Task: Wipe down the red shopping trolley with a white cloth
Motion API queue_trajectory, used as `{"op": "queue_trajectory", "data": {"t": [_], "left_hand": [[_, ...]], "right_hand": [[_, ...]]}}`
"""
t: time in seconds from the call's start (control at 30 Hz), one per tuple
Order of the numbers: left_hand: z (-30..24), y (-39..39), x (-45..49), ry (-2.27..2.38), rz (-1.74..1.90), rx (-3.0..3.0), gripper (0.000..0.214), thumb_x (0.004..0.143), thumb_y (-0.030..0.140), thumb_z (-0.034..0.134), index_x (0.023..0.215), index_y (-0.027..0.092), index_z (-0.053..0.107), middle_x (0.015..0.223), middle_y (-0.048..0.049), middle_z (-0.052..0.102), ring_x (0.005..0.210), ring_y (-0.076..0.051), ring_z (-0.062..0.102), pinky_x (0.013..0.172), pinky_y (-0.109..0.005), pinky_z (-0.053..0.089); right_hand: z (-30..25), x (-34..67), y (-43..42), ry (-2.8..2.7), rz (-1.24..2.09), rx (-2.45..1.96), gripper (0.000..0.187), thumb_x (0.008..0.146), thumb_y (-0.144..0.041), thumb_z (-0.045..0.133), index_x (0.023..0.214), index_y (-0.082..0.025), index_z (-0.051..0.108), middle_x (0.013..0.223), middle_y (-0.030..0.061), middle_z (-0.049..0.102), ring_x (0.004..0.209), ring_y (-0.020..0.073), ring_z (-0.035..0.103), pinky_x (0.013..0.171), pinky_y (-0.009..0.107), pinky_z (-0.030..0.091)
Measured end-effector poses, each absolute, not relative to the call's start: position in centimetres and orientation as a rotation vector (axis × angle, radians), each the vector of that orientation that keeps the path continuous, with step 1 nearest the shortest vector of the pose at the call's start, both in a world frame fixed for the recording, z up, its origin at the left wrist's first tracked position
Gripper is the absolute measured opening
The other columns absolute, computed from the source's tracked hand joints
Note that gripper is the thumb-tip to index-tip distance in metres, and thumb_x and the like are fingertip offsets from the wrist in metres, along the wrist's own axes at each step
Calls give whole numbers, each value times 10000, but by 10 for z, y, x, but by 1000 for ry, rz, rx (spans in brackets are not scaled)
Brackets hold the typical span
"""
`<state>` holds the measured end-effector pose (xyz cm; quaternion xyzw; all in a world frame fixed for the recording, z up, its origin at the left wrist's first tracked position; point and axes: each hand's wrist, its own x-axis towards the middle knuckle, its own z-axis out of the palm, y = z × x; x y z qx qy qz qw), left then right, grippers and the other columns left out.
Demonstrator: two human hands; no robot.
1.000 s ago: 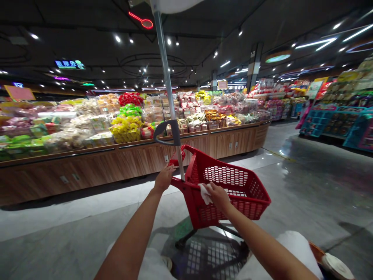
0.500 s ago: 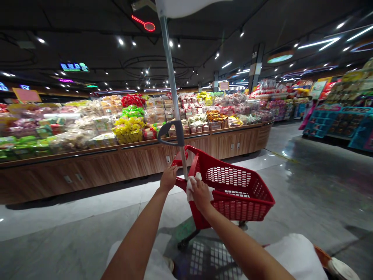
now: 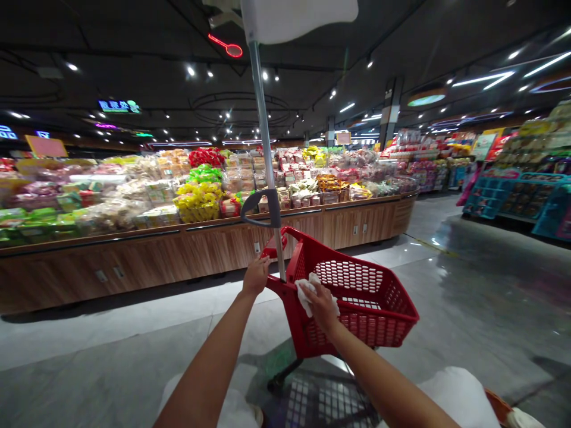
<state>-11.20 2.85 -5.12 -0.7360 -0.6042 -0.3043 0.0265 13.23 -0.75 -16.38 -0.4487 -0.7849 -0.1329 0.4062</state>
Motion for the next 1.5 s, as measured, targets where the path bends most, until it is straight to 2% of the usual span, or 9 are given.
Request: {"op": "queue_trajectory", "data": {"t": [0.17,0.37,0.53,0.73,0.9,1.07,1.3,1.4,1.5], "left_hand": [[-55,33,-108,-1862,-947,-2182,418,968,253,294,1214,172,622,1299,-121,623,1329,-286,456,1091,-591,346],[-61,25,-72,-1843,-879,-2079,387,963,273,346,1186,152,638,1399,-169,526,1404,-355,322,1102,-652,270],[-55,5,-39,-1730,-894,-2295,450,987,292,293,1308,111,551,1402,-176,520,1358,-283,423,1134,-502,330],[-32,12,-42,-1654,-1055,-2515,476,1012,287,197,1357,215,516,1333,-50,607,1241,-187,557,1051,-352,459],[-29,40,-40,-1716,-714,-2462,388,964,194,339,1265,138,577,1350,-148,577,1321,-278,470,1118,-548,327],[-41,29,-11,-1724,-793,-2412,400,977,213,325,1301,177,558,1374,-141,558,1333,-278,457,1144,-621,216],[-29,14,-15,-1532,-775,-2600,402,987,272,328,1326,216,535,1364,-77,579,1306,-200,491,1163,-476,281],[-16,30,-44,-1740,-756,-2338,440,963,350,403,1353,177,510,1451,-114,482,1391,-275,367,1167,-528,230],[-21,43,-57,-1981,-664,-2181,498,973,398,361,1367,120,488,1465,-143,457,1422,-330,286,1147,-563,232]], "right_hand": [[-156,139,15,-1996,-307,-1125,461,872,-103,498,1251,-337,617,1293,51,576,1100,198,570,863,316,475],[-143,122,8,-1836,-292,-1188,443,874,-105,488,1267,-272,604,1289,105,561,1158,257,528,922,413,468],[-118,98,-7,-1764,-165,-1018,347,906,-191,479,1209,-254,637,1254,113,572,1223,251,496,996,425,451],[-81,131,-4,-1815,-82,-1268,452,868,-126,477,1299,-221,574,1376,121,521,1228,261,508,1004,391,435],[-47,138,2,-1977,137,-1479,431,904,-150,421,1309,-197,560,1332,110,574,1107,228,595,936,314,443],[-15,133,19,-1987,36,-1537,390,922,-165,390,1259,-186,586,1258,110,620,1140,217,569,938,294,417],[0,173,31,-2135,66,-1900,351,936,-319,416,1099,-164,685,1072,159,691,998,249,639,831,326,438],[-4,195,25,-2097,2,-1930,331,935,-310,417,1078,-180,685,1050,135,694,962,226,644,831,316,427],[-15,189,16,-2032,-140,-1857,309,935,-301,431,1066,-168,678,1044,152,684,956,238,630,846,341,424]]}}
